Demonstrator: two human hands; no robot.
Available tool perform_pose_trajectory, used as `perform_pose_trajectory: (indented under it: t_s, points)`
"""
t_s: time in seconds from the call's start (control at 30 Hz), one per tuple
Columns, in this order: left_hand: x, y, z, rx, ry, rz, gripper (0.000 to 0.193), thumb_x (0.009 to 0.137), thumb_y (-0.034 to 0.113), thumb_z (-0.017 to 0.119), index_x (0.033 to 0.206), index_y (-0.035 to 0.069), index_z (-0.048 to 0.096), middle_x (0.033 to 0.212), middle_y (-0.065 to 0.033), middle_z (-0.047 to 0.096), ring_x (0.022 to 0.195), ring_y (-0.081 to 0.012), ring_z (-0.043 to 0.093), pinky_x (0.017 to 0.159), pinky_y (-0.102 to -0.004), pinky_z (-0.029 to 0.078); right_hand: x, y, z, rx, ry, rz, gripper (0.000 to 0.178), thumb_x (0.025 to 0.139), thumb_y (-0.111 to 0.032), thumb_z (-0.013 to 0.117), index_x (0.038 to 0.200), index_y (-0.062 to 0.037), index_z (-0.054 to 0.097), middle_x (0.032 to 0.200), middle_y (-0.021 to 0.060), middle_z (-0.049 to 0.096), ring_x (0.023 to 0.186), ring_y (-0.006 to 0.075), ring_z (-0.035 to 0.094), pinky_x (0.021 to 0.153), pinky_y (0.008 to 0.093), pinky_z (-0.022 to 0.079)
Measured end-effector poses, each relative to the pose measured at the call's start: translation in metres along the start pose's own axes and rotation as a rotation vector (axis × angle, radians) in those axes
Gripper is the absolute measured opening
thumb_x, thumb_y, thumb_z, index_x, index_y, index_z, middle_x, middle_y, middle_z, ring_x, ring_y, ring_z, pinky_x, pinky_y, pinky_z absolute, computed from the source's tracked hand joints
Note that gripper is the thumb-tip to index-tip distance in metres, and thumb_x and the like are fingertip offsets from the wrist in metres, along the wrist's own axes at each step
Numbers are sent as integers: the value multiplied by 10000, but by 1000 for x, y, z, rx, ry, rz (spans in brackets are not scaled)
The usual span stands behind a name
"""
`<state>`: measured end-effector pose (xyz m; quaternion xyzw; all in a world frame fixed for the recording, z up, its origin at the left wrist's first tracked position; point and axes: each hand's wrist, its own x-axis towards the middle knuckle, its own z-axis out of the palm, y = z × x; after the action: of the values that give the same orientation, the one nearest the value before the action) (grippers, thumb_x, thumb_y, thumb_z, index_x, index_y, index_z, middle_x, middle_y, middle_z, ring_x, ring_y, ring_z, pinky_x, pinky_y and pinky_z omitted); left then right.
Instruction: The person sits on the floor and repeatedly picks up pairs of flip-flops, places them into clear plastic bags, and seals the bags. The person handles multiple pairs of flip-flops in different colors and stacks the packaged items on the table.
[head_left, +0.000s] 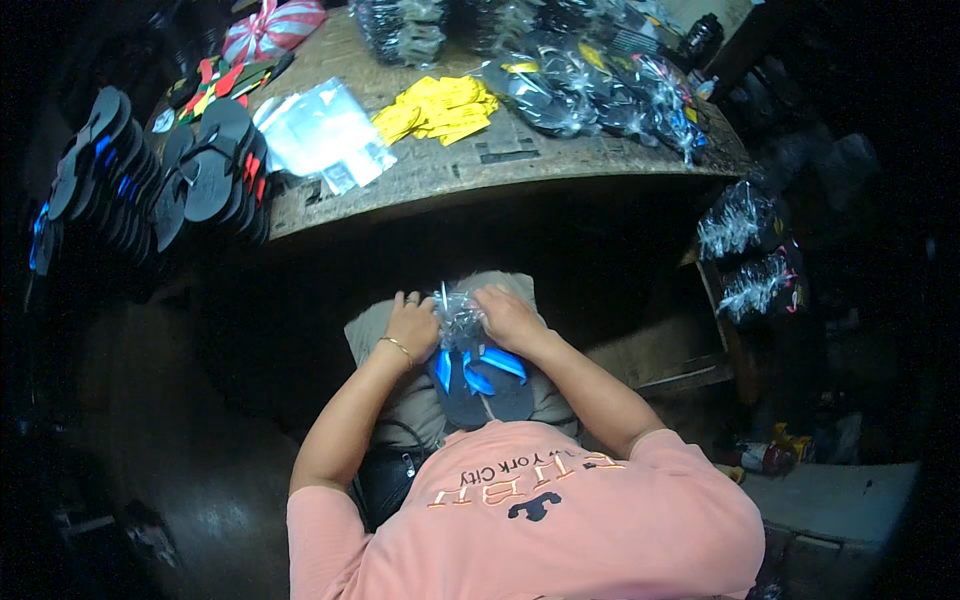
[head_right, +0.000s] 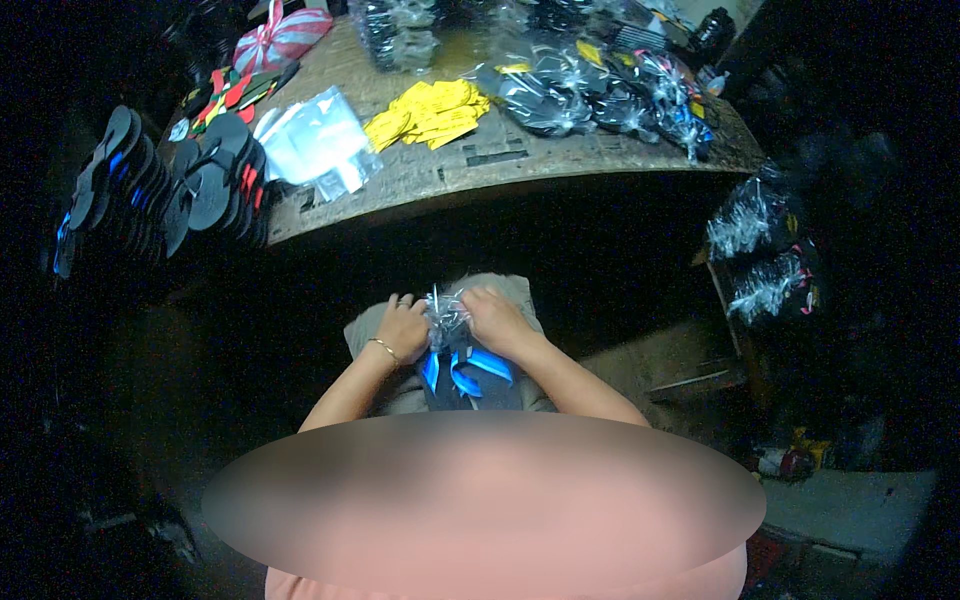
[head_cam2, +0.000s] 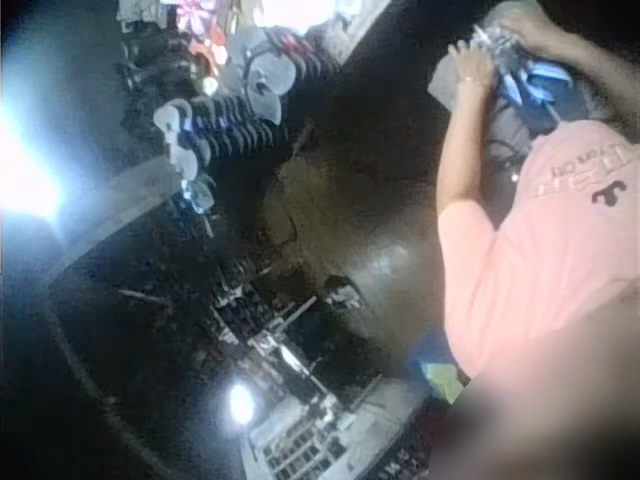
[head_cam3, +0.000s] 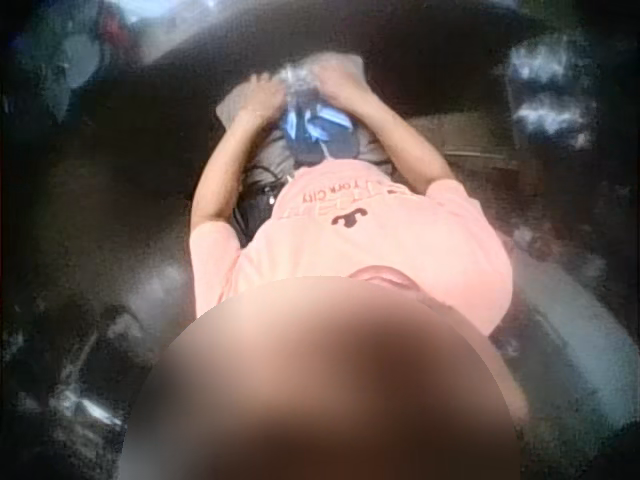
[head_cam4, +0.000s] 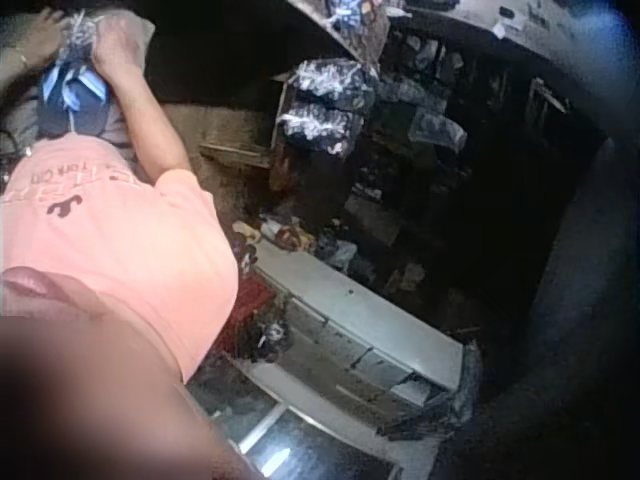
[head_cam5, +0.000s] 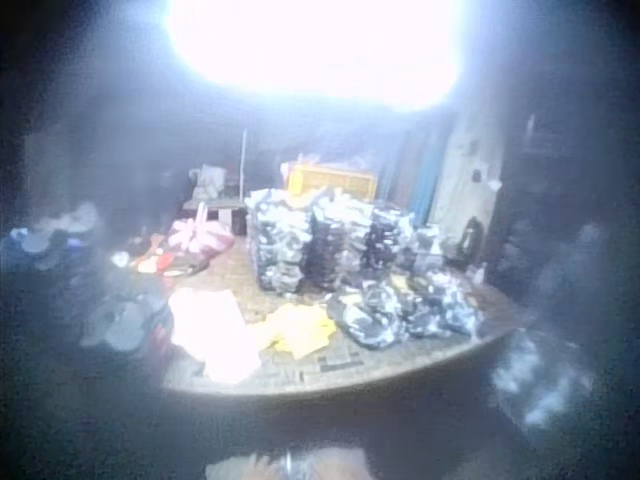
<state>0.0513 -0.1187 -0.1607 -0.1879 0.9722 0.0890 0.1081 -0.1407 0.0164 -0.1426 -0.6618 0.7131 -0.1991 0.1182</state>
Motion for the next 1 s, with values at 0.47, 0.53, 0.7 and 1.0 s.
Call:
perform_pose_trajectory:
  t_s: [0.47, 0.53, 0.7, 1.0]
  points:
    - [-53, 70, 26, -1295, 833, -373, 81, 1001, 48, 533, 1017, 9, 602, 906, -145, 638, 869, -163, 601, 779, -319, 489, -84, -10, 5, 973, 375, 590, 624, 1133, -531, 392, 1264, 11, 673, 1152, 156, 740, 1086, 225, 660, 977, 386, 501]
    - [-73, 73, 30, -1146, 682, -300, 97, 941, 14, 549, 1018, -4, 605, 954, -261, 622, 855, -325, 642, 763, -427, 503, -117, -11, 8, 865, 375, 621, 616, 1129, -520, 396, 1253, 19, 668, 1160, 191, 735, 1059, 294, 679, 970, 412, 501]
    - [-143, 92, 15, -695, 411, -55, 126, 854, 10, 588, 979, -1, 601, 940, -242, 584, 943, -457, 603, 835, -571, 468, -201, -26, -44, 123, -292, 425, 409, 1058, -347, 484, 1162, -12, 693, 1112, 254, 721, 1001, 430, 696, 901, 495, 538]
    - [-96, 50, -108, -876, 955, -168, 132, 828, 9, 600, 947, 8, 658, 896, -221, 645, 860, -424, 648, 783, -483, 525, -73, -16, -113, 199, -77, 261, 332, 1018, -324, 561, 930, -32, 692, 918, 200, 718, 822, 328, 698, 777, 459, 553]
